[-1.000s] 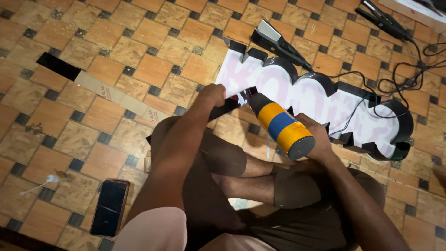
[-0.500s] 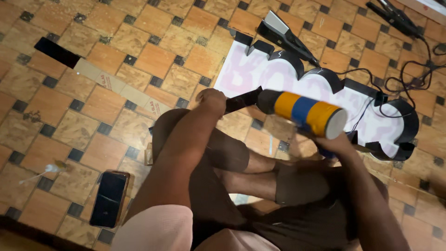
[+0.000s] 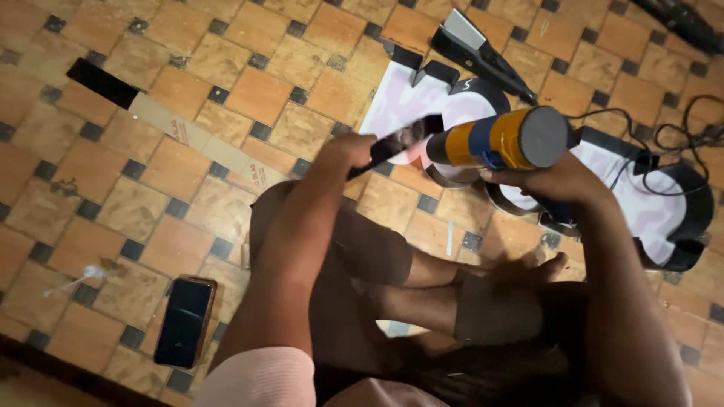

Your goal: The person applies black vinyl to the edges of large white letters on the floor. They use a heat gun to warm the vinyl, then press and smooth it with their hands and a small tool to ensure adhesion.

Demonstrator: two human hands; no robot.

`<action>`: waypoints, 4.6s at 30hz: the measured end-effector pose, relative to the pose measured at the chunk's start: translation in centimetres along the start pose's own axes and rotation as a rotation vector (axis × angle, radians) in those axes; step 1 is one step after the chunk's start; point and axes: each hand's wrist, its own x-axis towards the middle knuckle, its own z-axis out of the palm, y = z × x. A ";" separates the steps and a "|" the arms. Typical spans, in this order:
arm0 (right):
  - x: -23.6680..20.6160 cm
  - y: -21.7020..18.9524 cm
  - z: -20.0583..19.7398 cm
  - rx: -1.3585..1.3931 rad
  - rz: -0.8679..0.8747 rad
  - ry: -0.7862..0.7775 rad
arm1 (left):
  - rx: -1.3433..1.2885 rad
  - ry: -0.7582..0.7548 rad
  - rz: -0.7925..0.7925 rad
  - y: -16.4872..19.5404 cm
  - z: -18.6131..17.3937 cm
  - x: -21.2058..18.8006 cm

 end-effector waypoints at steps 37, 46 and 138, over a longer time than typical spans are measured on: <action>-4.2 3.9 -0.8 0.202 -0.036 0.334 | 0.706 0.686 0.413 2.2 -0.5 0.2; -4.5 3.0 -1.0 0.217 0.109 0.339 | 0.671 0.670 0.467 2.5 -0.6 0.0; -3.6 3.1 0.7 0.429 0.160 0.377 | 0.474 0.869 0.415 3.4 -2.4 -1.3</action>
